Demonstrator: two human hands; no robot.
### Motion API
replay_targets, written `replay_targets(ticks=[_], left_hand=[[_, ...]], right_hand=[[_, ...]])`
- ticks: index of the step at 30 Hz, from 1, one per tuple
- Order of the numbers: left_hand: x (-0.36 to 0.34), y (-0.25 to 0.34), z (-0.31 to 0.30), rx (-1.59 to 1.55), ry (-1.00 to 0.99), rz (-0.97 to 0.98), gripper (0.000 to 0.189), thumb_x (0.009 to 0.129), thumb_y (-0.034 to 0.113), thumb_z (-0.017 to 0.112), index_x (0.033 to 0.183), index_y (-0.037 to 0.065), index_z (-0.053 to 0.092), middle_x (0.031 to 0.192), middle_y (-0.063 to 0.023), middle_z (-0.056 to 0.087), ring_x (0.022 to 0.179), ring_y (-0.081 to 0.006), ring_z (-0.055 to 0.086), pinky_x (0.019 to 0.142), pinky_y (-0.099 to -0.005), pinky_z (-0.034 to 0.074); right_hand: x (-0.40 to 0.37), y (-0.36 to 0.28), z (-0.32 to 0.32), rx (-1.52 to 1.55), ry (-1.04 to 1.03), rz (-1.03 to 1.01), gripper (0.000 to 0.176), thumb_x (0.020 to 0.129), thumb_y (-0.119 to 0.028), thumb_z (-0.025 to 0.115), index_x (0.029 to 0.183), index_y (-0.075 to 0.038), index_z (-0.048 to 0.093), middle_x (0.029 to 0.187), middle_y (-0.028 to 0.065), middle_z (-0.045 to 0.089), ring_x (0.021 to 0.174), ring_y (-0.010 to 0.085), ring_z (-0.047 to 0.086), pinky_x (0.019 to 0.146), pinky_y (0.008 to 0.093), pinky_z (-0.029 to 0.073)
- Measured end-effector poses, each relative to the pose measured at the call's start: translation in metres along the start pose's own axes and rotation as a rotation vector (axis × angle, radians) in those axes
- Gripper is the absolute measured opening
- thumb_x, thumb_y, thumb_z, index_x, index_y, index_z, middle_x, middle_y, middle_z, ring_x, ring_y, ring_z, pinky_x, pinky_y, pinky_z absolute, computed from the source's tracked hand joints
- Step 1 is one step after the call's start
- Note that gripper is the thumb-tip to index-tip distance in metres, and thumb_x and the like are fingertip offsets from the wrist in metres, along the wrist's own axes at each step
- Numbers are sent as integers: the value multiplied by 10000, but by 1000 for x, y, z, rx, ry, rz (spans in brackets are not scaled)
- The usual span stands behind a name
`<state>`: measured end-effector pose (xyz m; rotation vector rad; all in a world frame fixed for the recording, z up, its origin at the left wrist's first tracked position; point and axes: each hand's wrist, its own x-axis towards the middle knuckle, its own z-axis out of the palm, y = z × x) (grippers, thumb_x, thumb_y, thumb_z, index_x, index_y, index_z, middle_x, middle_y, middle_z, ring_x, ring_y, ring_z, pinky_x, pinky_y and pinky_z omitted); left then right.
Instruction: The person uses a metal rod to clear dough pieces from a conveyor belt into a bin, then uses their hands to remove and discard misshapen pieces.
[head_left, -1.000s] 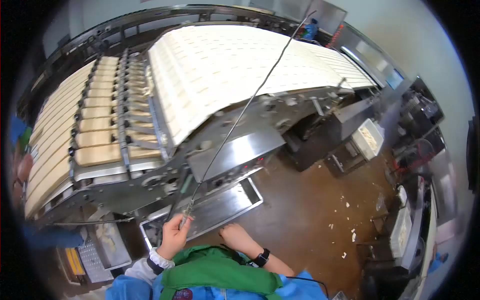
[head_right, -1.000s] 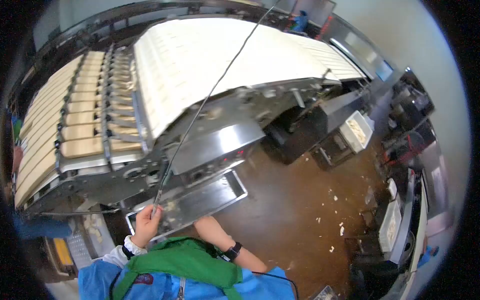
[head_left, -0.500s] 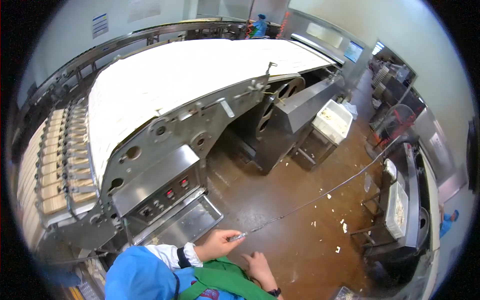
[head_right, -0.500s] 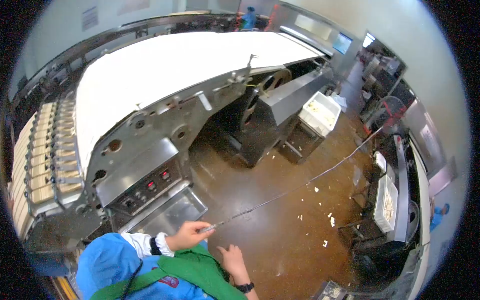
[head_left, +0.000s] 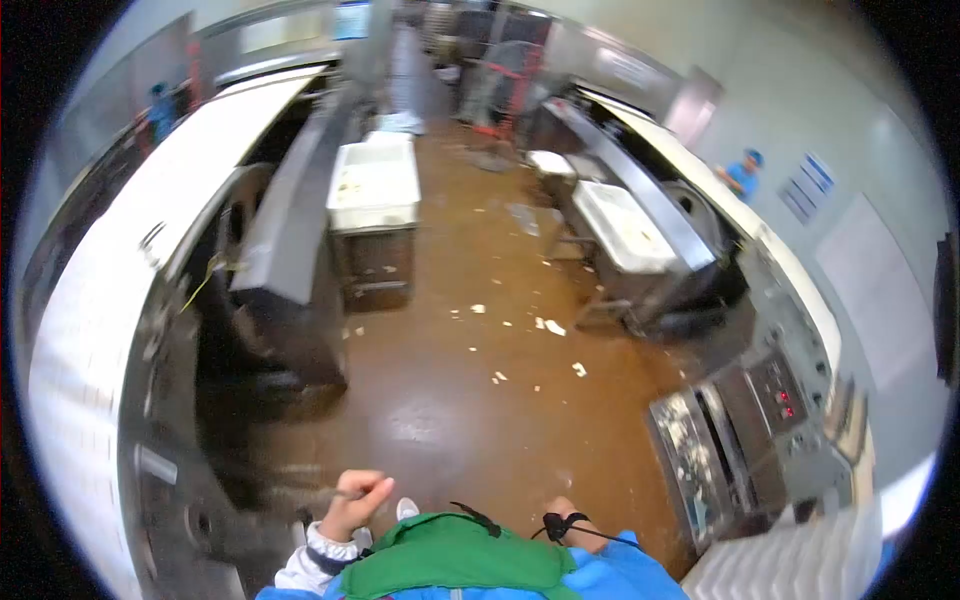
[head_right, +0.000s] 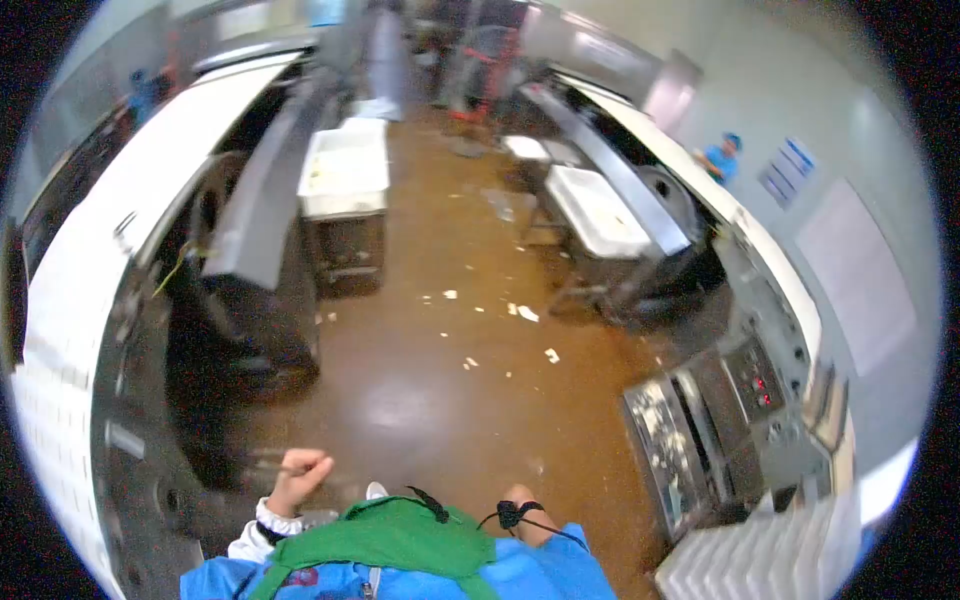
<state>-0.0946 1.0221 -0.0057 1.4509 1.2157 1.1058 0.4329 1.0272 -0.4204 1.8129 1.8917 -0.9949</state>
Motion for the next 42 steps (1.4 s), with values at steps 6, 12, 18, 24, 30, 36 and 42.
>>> replay_targets(ticks=[6, 12, 18, 24, 30, 36, 42], left_hand=[[152, -44, 1, -152, -248, -98, 515, 1009, 267, 581, 573, 9, 487, 525, -13, 453, 490, -103, 389, 475, -295, 287], [314, -62, 61, -255, -133, -35, 684, 1077, 452, 397, 540, 45, 513, 500, -36, 481, 447, -126, 408, 438, -294, 282], [470, -54, 98, -406, 177, 15, 653, 1086, 487, 326, 549, 121, 392, 457, 2, 357, 397, -111, 322, 401, -273, 219], [613, -58, 96, -397, 408, -18, 626, 1091, 471, 335, 554, 154, 384, 438, 21, 322, 389, -96, 293, 414, -251, 206], [763, -95, 62, -377, 361, -40, 609, 1096, 451, 338, 575, 139, 384, 451, 20, 328, 405, -87, 310, 421, -244, 218], [946, -186, 8, -432, 339, -104, 465, 1087, 383, 429, 705, 118, 444, 544, 17, 414, 469, -71, 367, 442, -229, 247], [1129, -152, 9, -193, 15, -119, 481, 1080, 347, 444, 695, 72, 530, 572, 0, 463, 501, -90, 396, 483, -265, 293]], right_hand=[[-54, 27, -15, 44, -155, 328, 331, 809, -361, 681, 938, -70, 773, 955, 211, 725, 868, 361, 705, 773, 444, 561], [30, 20, -55, 248, -185, 331, 290, 822, -334, 647, 923, -95, 776, 955, 187, 731, 879, 343, 708, 774, 451, 566], [221, 53, -189, 204, -137, 84, 260, 835, -307, 613, 907, -120, 780, 956, 163, 736, 890, 325, 712, 775, 458, 572], [378, 1, -449, 538, 388, 189, 294, 817, -271, 594, 927, -43, 743, 942, 235, 707, 882, 380, 688, 806, 462, 552], [512, -11, -540, 506, 526, 67, 294, 839, -277, 568, 894, -47, 743, 898, 236, 708, 858, 395, 685, 793, 468, 543], [587, 40, -558, 45, 64, -31, 342, 810, -327, 565, 861, -39, 743, 904, 228, 709, 841, 422, 682, 762, 503, 543], [655, 22, -672, 350, 244, 435, 325, 833, -296, 556, 871, -38, 749, 923, 233, 710, 882, 426, 683, 797, 491, 545]])
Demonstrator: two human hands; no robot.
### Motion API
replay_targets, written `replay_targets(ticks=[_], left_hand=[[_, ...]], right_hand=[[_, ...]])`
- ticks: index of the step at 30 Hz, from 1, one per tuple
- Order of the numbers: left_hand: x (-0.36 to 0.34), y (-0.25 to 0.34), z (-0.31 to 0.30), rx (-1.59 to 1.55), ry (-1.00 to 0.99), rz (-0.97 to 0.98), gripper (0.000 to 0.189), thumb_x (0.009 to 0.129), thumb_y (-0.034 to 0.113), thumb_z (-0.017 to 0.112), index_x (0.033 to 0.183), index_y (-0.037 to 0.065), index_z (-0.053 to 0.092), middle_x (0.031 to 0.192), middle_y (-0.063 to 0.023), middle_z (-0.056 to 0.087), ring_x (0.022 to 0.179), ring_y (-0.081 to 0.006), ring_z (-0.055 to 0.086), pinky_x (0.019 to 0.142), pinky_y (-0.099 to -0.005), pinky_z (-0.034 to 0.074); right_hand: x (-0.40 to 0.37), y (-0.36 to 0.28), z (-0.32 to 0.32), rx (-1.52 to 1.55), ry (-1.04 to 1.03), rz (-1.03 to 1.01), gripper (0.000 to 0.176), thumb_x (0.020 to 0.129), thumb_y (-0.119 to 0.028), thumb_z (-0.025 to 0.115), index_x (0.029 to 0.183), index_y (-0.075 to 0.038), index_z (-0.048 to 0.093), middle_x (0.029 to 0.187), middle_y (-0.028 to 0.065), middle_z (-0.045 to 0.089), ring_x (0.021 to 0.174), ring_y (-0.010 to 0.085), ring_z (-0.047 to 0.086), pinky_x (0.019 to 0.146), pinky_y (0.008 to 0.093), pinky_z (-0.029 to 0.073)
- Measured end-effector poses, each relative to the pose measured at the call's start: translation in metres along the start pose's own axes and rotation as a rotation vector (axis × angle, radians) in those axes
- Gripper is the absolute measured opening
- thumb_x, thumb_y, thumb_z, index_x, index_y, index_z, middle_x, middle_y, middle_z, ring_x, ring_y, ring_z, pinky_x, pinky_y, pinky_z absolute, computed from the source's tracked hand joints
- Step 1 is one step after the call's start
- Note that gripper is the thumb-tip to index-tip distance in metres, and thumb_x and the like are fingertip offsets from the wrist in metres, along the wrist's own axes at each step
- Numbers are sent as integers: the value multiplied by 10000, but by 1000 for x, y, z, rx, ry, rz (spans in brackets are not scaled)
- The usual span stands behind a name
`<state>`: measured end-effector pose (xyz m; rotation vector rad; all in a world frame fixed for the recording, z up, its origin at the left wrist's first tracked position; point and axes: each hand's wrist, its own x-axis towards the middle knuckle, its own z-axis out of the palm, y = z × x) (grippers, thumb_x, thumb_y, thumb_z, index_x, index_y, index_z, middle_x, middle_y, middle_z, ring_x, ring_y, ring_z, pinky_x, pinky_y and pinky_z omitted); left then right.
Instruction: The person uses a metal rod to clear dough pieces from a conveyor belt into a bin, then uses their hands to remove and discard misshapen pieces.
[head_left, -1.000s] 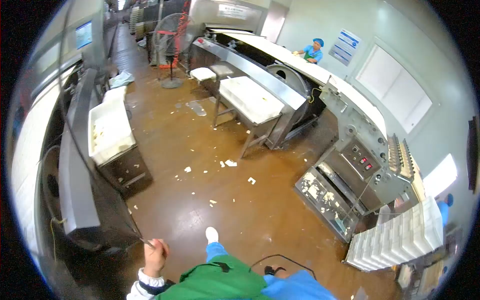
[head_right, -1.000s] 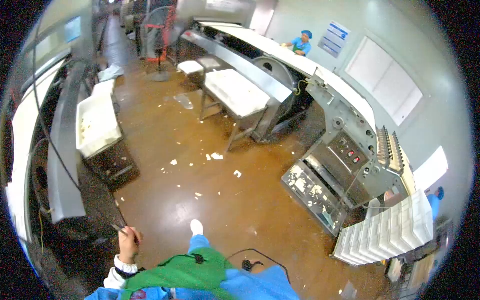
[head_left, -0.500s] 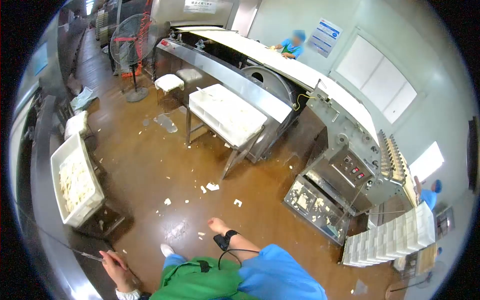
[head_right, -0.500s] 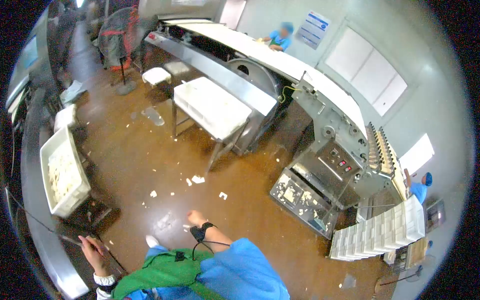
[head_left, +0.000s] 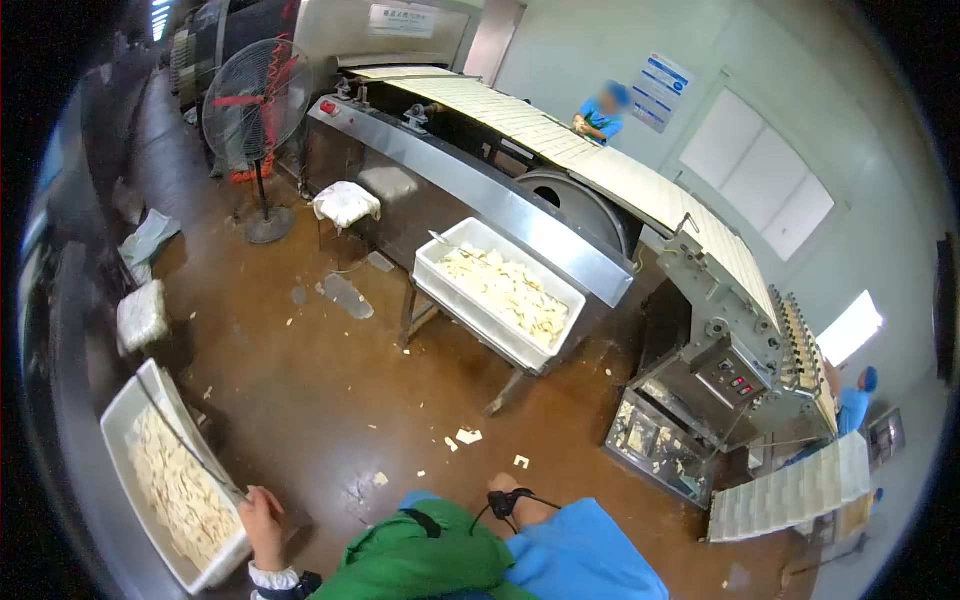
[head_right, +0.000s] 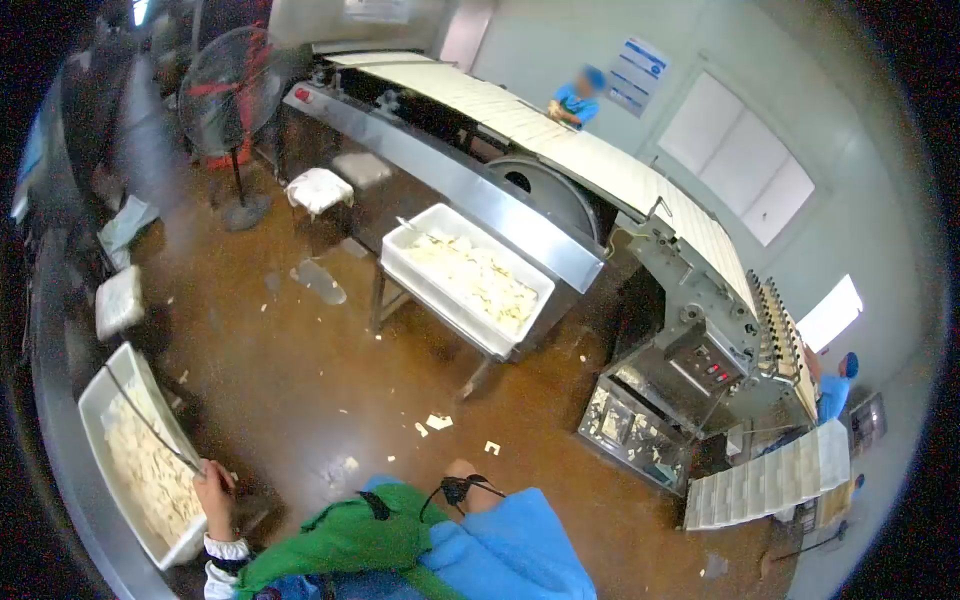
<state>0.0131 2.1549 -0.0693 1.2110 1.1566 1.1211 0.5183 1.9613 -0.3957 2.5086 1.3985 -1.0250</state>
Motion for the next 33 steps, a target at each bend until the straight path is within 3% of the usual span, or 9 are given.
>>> replay_targets(ticks=[3, 6, 14, 17, 21, 22, 24, 29, 33], left_hand=[[89, -10, 23, 17, -7, -102, 528, 1080, 337, 439, 623, 78, 489, 560, -1, 456, 507, -92, 402, 489, -260, 301], [175, -3, 57, 61, -80, 9, 528, 1079, 328, 440, 622, 67, 488, 547, -5, 476, 479, -97, 414, 472, -265, 305], [404, -2, 140, 178, -150, -5, 472, 1058, 302, 495, 649, 68, 505, 550, -1, 486, 474, -84, 428, 464, -258, 336], [484, 12, 172, 78, -82, -84, 463, 1051, 298, 515, 648, 71, 490, 559, 11, 473, 488, -76, 423, 463, -255, 320], [593, 26, 212, 95, -143, -112, 445, 1039, 267, 551, 647, 75, 465, 555, 31, 446, 504, -59, 400, 471, -248, 294], [620, 26, 221, 129, -133, -34, 416, 1027, 238, 575, 660, 72, 471, 571, 37, 452, 517, -49, 393, 480, -244, 284], [680, 21, 235, 161, -147, 41, 390, 1015, 208, 599, 672, 69, 477, 586, 43, 458, 531, -39, 386, 488, -239, 275], [849, 2, 267, 143, -275, 213, 222, 984, 118, 638, 785, 30, 592, 672, 58, 495, 584, -24, 395, 511, -227, 277], [961, 31, 321, 112, -375, 133, 179, 984, 119, 638, 837, 20, 619, 679, 71, 493, 591, -24, 395, 517, -216, 279]], right_hand=[[33, -58, -47, 48, 44, 48, 326, 865, -278, 537, 900, -33, 748, 958, 246, 706, 919, 429, 680, 833, 488, 539], [89, -98, -89, 56, 20, 68, 334, 899, -267, 515, 940, -29, 745, 995, 260, 700, 952, 431, 677, 867, 484, 532], [321, -137, -156, -51, -150, -158, 351, 926, -274, 495, 990, -35, 744, 1012, 267, 695, 965, 427, 676, 883, 476, 529], [397, -174, -227, -36, 13, -221, 358, 936, -276, 487, 1008, -37, 743, 1018, 270, 693, 970, 426, 675, 889, 473, 528], [489, -231, -322, 452, 343, -169, 333, 888, -249, 575, 1108, -24, 685, 1037, 238, 703, 971, 427, 663, 840, 483, 532], [505, -245, -350, 452, 350, -151, 333, 888, -249, 575, 1108, -24, 685, 1037, 238, 703, 971, 427, 663, 840, 483, 532], [527, -284, -410, 545, 478, 34, 338, 852, -204, 618, 1149, -46, 656, 947, 199, 719, 944, 387, 681, 854, 446, 535], [614, -335, -498, 625, 519, 256, 440, 835, -224, 642, 1238, -56, 587, 992, 212, 710, 973, 394, 672, 888, 460, 521], [684, -356, -553, 524, 626, 295, 449, 810, -198, 673, 1217, -28, 585, 1053, 242, 684, 1010, 390, 659, 882, 459, 521]])
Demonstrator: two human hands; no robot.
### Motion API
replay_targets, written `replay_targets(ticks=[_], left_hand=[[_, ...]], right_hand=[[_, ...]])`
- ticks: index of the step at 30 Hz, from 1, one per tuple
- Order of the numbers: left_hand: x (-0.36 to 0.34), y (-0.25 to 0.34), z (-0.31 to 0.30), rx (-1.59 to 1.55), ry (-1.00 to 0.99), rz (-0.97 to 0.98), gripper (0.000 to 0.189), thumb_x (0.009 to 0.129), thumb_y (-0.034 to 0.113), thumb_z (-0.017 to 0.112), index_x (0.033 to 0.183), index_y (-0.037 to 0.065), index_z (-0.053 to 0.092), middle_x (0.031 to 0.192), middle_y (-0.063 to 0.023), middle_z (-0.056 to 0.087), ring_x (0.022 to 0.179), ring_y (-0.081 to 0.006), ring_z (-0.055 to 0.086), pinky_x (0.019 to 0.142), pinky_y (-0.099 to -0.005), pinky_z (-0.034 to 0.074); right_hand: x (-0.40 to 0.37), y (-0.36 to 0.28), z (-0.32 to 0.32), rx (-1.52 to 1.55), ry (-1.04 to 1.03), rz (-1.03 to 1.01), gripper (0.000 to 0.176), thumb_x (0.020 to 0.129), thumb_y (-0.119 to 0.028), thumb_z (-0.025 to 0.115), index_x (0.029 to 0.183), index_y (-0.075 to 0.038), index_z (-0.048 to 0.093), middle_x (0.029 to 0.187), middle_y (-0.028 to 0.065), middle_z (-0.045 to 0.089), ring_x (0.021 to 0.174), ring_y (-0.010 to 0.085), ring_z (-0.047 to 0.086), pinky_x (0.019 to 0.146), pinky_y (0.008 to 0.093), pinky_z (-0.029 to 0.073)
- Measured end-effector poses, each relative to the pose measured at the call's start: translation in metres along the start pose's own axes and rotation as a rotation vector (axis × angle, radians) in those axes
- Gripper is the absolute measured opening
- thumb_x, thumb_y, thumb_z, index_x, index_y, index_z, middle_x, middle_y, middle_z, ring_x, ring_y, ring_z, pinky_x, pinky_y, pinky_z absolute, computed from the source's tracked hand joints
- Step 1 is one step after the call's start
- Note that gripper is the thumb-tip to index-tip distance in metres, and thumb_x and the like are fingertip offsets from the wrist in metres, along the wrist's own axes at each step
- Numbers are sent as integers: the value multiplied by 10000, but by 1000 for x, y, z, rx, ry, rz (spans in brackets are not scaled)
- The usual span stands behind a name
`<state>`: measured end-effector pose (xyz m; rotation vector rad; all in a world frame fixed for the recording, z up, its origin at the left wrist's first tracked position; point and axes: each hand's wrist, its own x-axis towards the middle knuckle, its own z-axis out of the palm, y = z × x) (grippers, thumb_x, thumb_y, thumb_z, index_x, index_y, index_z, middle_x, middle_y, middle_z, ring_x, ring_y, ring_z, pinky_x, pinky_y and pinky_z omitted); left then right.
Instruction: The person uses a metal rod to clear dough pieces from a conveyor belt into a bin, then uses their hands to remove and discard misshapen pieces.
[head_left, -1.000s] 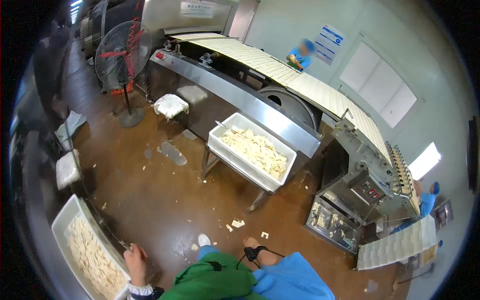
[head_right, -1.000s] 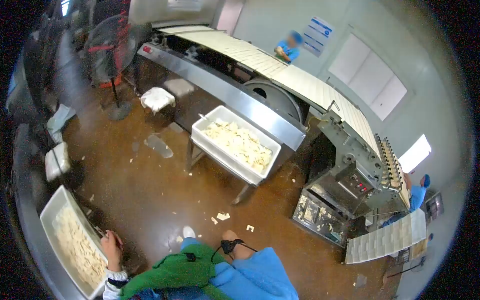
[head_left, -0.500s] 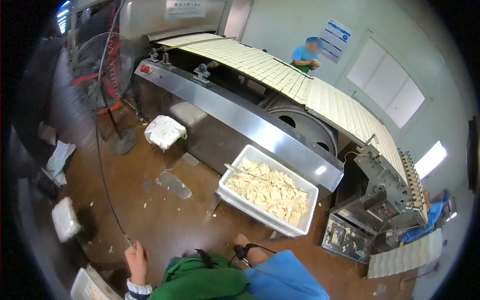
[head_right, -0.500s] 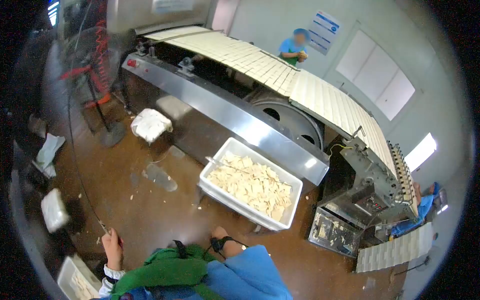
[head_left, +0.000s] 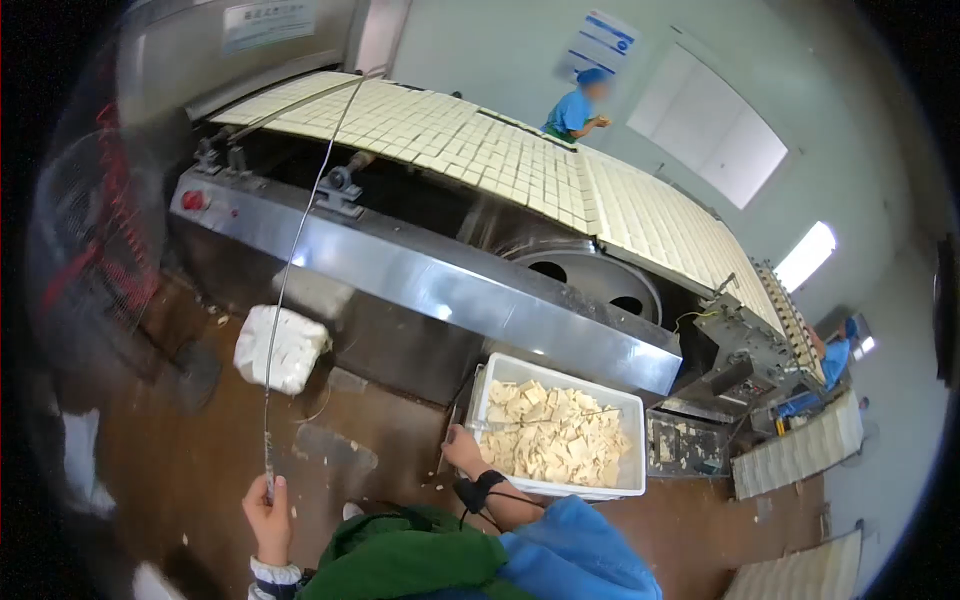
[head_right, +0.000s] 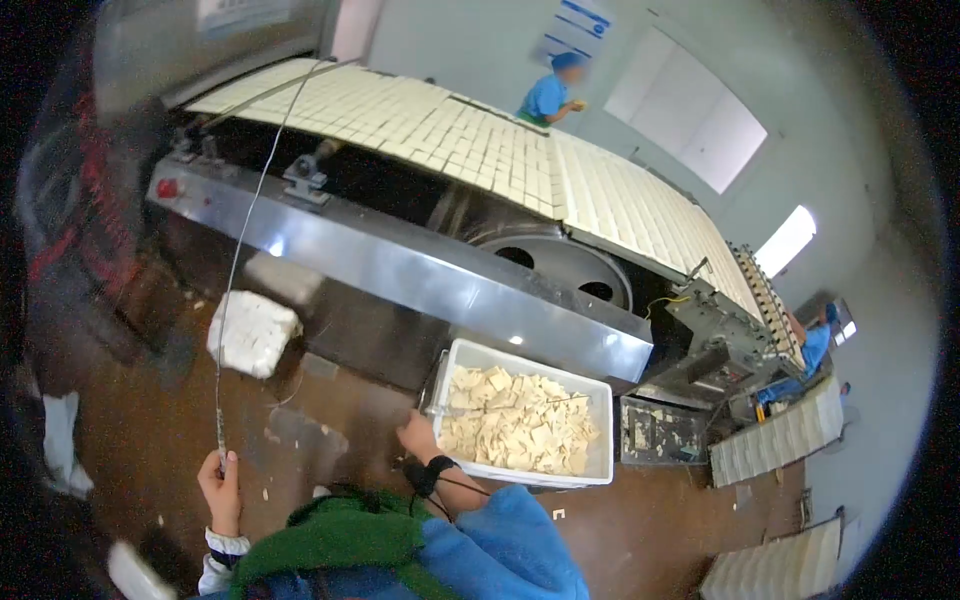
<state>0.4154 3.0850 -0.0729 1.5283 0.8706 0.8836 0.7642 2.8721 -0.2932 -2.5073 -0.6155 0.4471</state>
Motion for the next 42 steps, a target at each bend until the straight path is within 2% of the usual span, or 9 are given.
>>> replay_targets(ticks=[5, 9, 15, 25, 27, 31, 33, 38, 42], left_hand=[[137, -10, 37, -86, -133, -156, 185, 1009, 171, 612, 905, 22, 645, 678, 84, 488, 553, 1, 368, 490, -195, 256], [240, -33, 98, -90, -189, -89, 197, 1022, 190, 591, 935, 23, 650, 665, 86, 476, 534, 9, 352, 470, -197, 241], [379, -38, 213, 8, -177, 23, 185, 1034, 188, 572, 999, 22, 645, 623, 88, 442, 502, 8, 334, 437, -218, 226], [544, -7, 380, 3, -320, -2, 184, 1023, 181, 595, 1084, 17, 653, 614, 84, 452, 485, 3, 344, 436, -208, 251], [585, -25, 405, 124, -374, 252, 204, 1020, 170, 595, 1091, -3, 677, 693, 58, 540, 540, -14, 409, 469, -220, 312], [650, 41, 470, 162, -524, -9, 205, 1012, 161, 602, 1085, -11, 687, 719, 37, 565, 604, -28, 458, 519, -226, 360], [688, 44, 503, 276, -545, 353, 217, 996, 165, 624, 1092, -18, 689, 724, -8, 607, 658, -57, 509, 580, -249, 423], [753, 55, 572, 257, -548, 427, 243, 940, 162, 666, 1125, 5, 676, 793, -174, 673, 670, -188, 638, 639, -333, 512], [795, 65, 604, 268, -536, 345, 344, 929, 170, 652, 1221, -11, 630, 892, -209, 709, 770, -280, 708, 688, -365, 540]], right_hand=[[75, -68, -32, 162, 236, -136, 444, 794, -146, 689, 1210, -29, 585, 1009, 207, 625, 969, 393, 613, 868, 465, 505], [171, -93, -71, 126, 437, -79, 448, 799, -142, 689, 1214, -16, 575, 1070, 222, 608, 1024, 399, 592, 909, 467, 485], [341, -95, -118, 141, 581, -2, 569, 814, -159, 697, 1320, 20, 507, 1311, 262, 526, 1229, 436, 496, 1063, 482, 411], [540, -45, -134, -166, 722, 67, 570, 851, -229, 658, 1311, 68, 503, 1346, 283, 507, 1268, 440, 462, 1097, 498, 371], [558, -20, -133, -185, 732, 77, 530, 863, -245, 639, 1289, 50, 526, 1320, 252, 531, 1239, 417, 480, 1076, 494, 379], [556, -20, -166, -257, 733, 100, 464, 866, -246, 637, 1242, 13, 557, 1253, 202, 570, 1168, 388, 513, 1003, 480, 410], [558, -19, -168, -266, 729, 139, 461, 865, -241, 635, 1245, 10, 557, 1235, 215, 577, 1154, 402, 520, 998, 492, 414], [557, -12, -176, -141, 613, 213, 422, 845, -147, 615, 1234, 1, 545, 1252, 240, 559, 1167, 451, 497, 1018, 520, 396], [557, 1, -173, -166, 685, 189, 446, 846, -123, 576, 1261, 37, 534, 1278, 257, 543, 1206, 451, 477, 1053, 521, 364]])
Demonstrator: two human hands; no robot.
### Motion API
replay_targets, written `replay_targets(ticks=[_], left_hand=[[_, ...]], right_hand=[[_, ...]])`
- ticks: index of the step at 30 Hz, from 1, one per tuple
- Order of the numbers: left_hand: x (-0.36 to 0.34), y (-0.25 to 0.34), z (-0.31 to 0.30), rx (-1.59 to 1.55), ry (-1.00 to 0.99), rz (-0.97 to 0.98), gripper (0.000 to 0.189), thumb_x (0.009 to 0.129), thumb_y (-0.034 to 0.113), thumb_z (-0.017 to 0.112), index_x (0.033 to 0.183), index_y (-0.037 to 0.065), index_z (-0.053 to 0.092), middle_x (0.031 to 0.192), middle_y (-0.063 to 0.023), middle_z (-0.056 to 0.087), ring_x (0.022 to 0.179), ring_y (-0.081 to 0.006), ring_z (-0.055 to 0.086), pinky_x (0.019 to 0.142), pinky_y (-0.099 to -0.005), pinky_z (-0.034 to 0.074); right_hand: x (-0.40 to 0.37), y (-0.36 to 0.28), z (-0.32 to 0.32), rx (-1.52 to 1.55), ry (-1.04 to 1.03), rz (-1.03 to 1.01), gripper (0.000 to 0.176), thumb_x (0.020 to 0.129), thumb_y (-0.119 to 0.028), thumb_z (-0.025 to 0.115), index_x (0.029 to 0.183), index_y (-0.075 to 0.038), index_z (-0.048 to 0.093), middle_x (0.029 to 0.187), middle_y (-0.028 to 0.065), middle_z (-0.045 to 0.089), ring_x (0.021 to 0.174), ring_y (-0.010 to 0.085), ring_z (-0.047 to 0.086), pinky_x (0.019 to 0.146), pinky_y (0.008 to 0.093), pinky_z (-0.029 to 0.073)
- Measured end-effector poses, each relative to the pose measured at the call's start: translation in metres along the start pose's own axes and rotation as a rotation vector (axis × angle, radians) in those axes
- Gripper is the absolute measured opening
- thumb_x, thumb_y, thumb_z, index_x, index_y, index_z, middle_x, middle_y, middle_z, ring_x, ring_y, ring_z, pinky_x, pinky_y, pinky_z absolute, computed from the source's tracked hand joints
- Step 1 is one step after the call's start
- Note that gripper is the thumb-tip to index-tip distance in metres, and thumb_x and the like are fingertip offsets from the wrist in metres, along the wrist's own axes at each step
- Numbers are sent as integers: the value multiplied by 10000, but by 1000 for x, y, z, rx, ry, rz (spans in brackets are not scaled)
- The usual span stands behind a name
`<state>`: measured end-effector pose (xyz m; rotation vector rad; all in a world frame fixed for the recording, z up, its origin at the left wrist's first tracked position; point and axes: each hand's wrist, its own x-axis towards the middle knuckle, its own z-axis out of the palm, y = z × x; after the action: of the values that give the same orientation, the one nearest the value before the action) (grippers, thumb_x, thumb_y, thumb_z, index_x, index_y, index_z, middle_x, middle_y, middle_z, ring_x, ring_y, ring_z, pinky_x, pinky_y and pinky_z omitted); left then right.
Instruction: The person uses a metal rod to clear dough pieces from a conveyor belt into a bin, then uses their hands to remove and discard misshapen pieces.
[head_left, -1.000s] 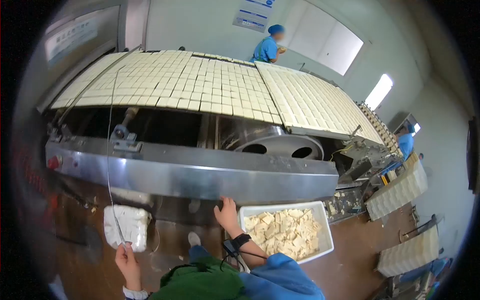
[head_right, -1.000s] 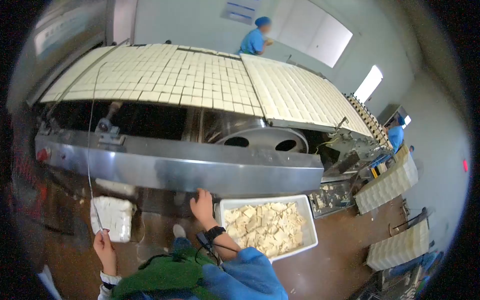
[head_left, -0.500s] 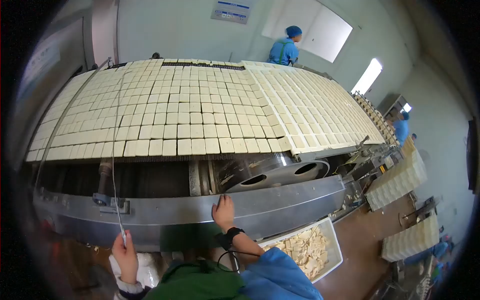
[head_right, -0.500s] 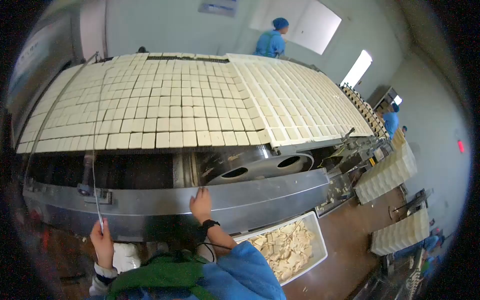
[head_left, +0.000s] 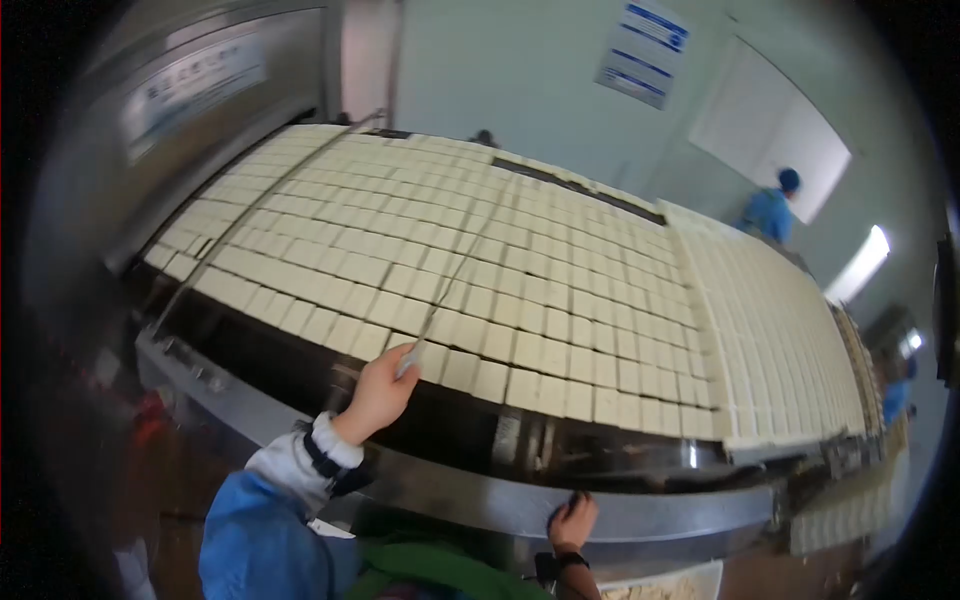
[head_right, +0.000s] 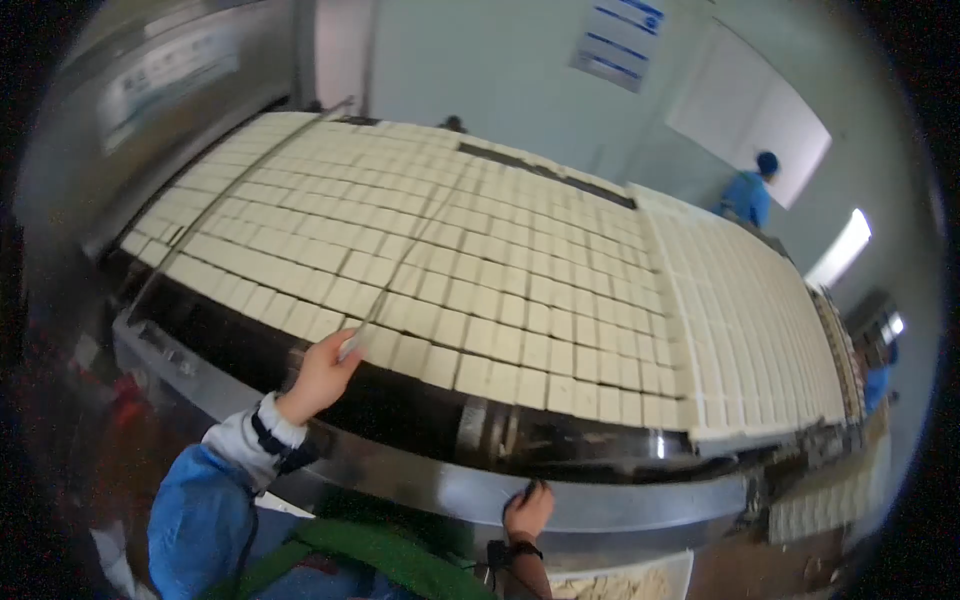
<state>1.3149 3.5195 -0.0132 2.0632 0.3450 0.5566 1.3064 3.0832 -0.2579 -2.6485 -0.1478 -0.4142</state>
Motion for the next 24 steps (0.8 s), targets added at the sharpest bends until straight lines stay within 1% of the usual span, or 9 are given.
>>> replay_targets(ticks=[5, 8, 10, 11, 13, 14, 18, 20, 24], left_hand=[[96, -27, -9, 106, 44, -134, 392, 914, 202, 648, 1225, -33, 625, 917, -224, 711, 802, -327, 708, 707, -388, 533], [167, -64, -14, 103, 173, 2, 390, 903, 211, 637, 1205, -37, 642, 902, -234, 707, 791, -368, 695, 707, -431, 523], [208, -81, -17, 102, 207, -105, 343, 909, 213, 608, 1139, -34, 671, 870, -247, 699, 801, -399, 685, 717, -470, 517], [227, -91, -18, 109, 209, -111, 343, 909, 213, 608, 1139, -34, 671, 870, -247, 699, 801, -399, 685, 717, -470, 517], [263, -112, -19, 337, 295, 9, 303, 914, 203, 581, 1078, -32, 680, 837, -258, 687, 813, -427, 671, 727, -484, 517], [280, -120, -18, 341, 297, 7, 303, 914, 203, 581, 1078, -32, 680, 837, -258, 687, 813, -427, 671, 727, -484, 517], [312, -128, 2, 314, 283, -58, 283, 921, 190, 564, 1055, -32, 676, 859, -266, 686, 828, -434, 666, 737, -483, 518], [318, -121, 19, 291, 280, -66, 283, 923, 186, 561, 1061, -34, 676, 874, -268, 688, 837, -434, 666, 741, -481, 518], [311, -115, 51, 206, 316, 37, 313, 940, 189, 554, 1137, -29, 663, 921, -278, 690, 860, -434, 665, 746, -474, 515]], right_hand=[[5, 19, -7, 5, -91, -35, 487, 881, -149, 531, 1324, 47, 486, 1327, 267, 499, 1225, 461, 445, 1075, 527, 341], [15, 13, -20, 80, -123, 29, 502, 871, -134, 527, 1330, 66, 489, 1340, 288, 488, 1256, 476, 428, 1089, 553, 319], [16, 26, -16, -66, 7, -145, 422, 937, -168, 568, 1322, 0, 527, 1211, 263, 602, 1088, 443, 569, 943, 530, 439], [17, 34, -7, -78, 135, -226, 397, 934, -146, 565, 1300, 7, 541, 1171, 262, 609, 1049, 447, 574, 898, 525, 451], [18, 27, -17, -130, 100, -180, 381, 930, -138, 564, 1281, 9, 554, 1157, 260, 613, 1033, 448, 576, 885, 526, 454], [20, 24, -22, -185, 71, -131, 364, 927, -130, 563, 1263, 12, 568, 1142, 257, 618, 1016, 448, 578, 873, 528, 458], [31, 28, -27, -125, 108, -197, 362, 920, -122, 561, 1255, 14, 578, 1107, 250, 622, 982, 452, 580, 859, 524, 465], [36, 29, -30, -68, 81, -161, 353, 923, -102, 553, 1254, 19, 579, 1084, 253, 619, 964, 455, 578, 854, 523, 464], [39, 29, -36, -25, 68, -96, 326, 935, -69, 532, 1243, 25, 580, 1094, 261, 604, 981, 449, 567, 864, 531, 452]])
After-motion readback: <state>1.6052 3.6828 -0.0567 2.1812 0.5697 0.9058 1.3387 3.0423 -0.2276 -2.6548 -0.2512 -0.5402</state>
